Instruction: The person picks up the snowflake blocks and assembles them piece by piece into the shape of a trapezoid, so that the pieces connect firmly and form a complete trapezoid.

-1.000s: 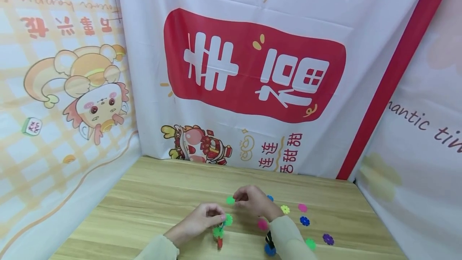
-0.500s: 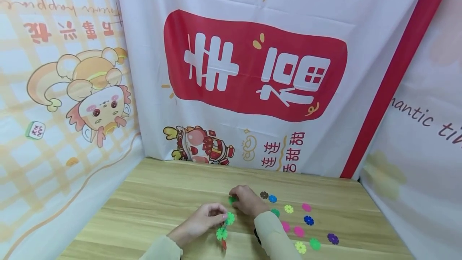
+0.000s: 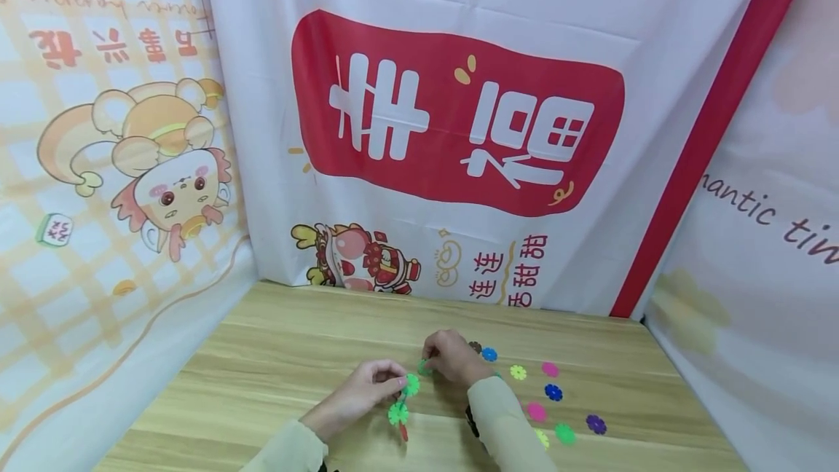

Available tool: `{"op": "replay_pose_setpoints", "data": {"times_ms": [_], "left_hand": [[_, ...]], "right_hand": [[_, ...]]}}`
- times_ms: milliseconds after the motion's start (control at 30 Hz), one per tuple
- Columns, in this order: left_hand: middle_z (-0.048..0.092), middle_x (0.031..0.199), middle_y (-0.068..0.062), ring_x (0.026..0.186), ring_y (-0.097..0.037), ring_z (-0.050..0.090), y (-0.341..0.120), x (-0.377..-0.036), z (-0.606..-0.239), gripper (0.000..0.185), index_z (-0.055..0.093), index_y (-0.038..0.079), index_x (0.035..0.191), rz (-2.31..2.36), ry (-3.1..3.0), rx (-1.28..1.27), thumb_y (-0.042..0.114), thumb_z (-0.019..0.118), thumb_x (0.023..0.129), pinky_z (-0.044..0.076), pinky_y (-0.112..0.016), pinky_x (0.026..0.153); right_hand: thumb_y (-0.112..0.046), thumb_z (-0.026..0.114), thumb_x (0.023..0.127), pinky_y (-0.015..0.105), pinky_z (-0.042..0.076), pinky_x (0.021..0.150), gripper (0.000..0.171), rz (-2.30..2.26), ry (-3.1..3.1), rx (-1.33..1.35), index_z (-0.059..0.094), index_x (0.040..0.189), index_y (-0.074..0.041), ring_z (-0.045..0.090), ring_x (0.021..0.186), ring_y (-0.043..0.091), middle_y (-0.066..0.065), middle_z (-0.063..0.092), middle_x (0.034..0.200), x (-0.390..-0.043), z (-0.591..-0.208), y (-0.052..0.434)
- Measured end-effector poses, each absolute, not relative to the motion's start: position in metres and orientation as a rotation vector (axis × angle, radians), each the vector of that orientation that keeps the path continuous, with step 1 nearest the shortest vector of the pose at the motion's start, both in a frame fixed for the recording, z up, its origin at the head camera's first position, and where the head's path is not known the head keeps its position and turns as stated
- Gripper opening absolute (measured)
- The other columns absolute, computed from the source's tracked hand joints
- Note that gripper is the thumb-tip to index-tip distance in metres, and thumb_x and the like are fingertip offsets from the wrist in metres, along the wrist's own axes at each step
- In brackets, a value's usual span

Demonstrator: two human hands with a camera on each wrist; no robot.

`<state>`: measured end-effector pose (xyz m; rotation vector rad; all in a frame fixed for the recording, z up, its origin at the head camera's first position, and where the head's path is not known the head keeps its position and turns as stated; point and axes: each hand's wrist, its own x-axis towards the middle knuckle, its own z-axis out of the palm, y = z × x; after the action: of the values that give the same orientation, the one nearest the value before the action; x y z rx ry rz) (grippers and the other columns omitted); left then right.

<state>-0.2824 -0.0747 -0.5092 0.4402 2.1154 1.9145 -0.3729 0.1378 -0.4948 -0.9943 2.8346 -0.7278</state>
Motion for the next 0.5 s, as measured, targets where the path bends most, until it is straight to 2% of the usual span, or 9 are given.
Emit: {"op": "replay_pose_setpoints", "data": {"times_ms": [233,500], "left_hand": [[0.069,0.094,-0.005,0.084,-0.014,0.063,-0.077,-0.283,-0.511,0.021,0.066,0.006,0.104,1.938,2.129,0.429,0.024,0.066,0.092,0.056,-0.027,0.076],[0.069,0.093,-0.005,0.082,-0.015,0.063,-0.077,-0.284,-0.51,0.022,0.067,0.008,0.103,1.925,2.133,0.393,0.027,0.066,0.092,0.055,-0.027,0.074]], "right_hand": [[-0.012,0.072,0.086,0.018,0.048,0.06,0.009,-0.834,2.808,-1.094,0.067,0.079,-0.011,0.053,0.066,0.002,0.0,0.068,0.076,-0.362,-0.483,0.149],[-0.016,0.072,0.086,0.017,0.049,0.058,0.009,-0.89,2.807,-1.161,0.066,0.08,-0.016,0.052,0.065,-0.001,-0.005,0.066,0.076,-0.35,-0.47,0.16]]}}
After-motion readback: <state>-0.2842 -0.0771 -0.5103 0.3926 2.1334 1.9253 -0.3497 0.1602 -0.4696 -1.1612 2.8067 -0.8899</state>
